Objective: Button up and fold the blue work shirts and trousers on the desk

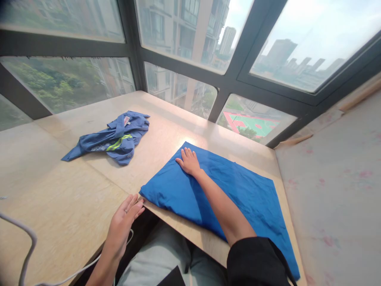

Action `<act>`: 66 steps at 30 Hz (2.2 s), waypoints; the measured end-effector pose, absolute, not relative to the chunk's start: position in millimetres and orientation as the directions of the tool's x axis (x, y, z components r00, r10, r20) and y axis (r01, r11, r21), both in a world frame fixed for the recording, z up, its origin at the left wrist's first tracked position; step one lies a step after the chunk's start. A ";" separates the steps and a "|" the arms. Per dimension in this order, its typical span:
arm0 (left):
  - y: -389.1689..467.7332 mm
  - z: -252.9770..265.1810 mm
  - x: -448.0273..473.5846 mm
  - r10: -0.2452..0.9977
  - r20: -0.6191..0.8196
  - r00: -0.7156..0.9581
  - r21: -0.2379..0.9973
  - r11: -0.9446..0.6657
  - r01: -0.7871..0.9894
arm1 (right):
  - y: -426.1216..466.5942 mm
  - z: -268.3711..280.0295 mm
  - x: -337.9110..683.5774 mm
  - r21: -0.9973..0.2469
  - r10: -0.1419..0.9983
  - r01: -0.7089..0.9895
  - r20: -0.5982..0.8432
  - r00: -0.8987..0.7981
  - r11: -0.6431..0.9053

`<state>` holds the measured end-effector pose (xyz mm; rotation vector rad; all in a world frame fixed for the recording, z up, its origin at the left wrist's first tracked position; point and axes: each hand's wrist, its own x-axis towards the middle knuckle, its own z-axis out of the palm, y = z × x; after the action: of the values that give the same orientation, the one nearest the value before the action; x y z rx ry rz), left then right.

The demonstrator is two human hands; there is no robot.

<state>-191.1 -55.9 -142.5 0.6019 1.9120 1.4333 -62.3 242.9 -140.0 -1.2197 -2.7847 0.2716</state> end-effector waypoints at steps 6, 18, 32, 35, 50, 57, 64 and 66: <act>-35.3 -128.4 -204.8 0.765 -0.104 -0.636 0.888 0.359 0.287 | 245.0 -152.4 -52.8 -0.220 0.716 0.687 0.086 -0.693 0.692; -30.2 -116.3 -232.8 0.854 -0.087 -0.513 0.793 0.372 0.484 | 247.0 -155.2 -51.2 -0.268 0.718 0.674 0.121 -0.685 0.688; -18.5 -120.5 -224.1 0.820 0.173 -0.545 0.861 0.143 0.489 | 243.3 -146.8 -52.1 -0.262 0.730 0.691 0.090 -0.678 0.674; -18.9 -122.5 -225.4 0.844 0.040 -0.534 0.852 0.251 0.460 | 244.0 -147.9 -52.2 -0.270 0.731 0.689 0.097 -0.675 0.672; -22.9 -112.1 -226.1 0.648 -0.173 -0.742 0.928 0.359 0.097 | 242.3 -145.7 -53.1 -0.307 0.746 0.691 0.115 -0.656 0.655; -38.1 -83.7 -192.9 0.643 -0.616 -0.455 0.747 0.294 -0.596 | 245.4 -150.6 -52.5 -0.344 0.739 0.668 0.133 -0.661 0.660; -9.3 -73.6 -175.1 0.636 -0.694 -0.336 0.407 -0.038 -0.913 | 256.8 -146.7 -53.8 -0.613 0.794 0.591 0.101 -0.600 0.524; -1.4 -74.7 -171.4 0.659 -0.668 -0.345 0.428 -0.039 -0.903 | 261.2 -139.9 -52.9 -0.721 0.812 0.532 0.073 -0.579 0.444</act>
<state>-171.4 -1.4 -74.7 -0.3447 0.9870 1.6687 -52.9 261.2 -139.9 -1.1343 -2.2896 0.9283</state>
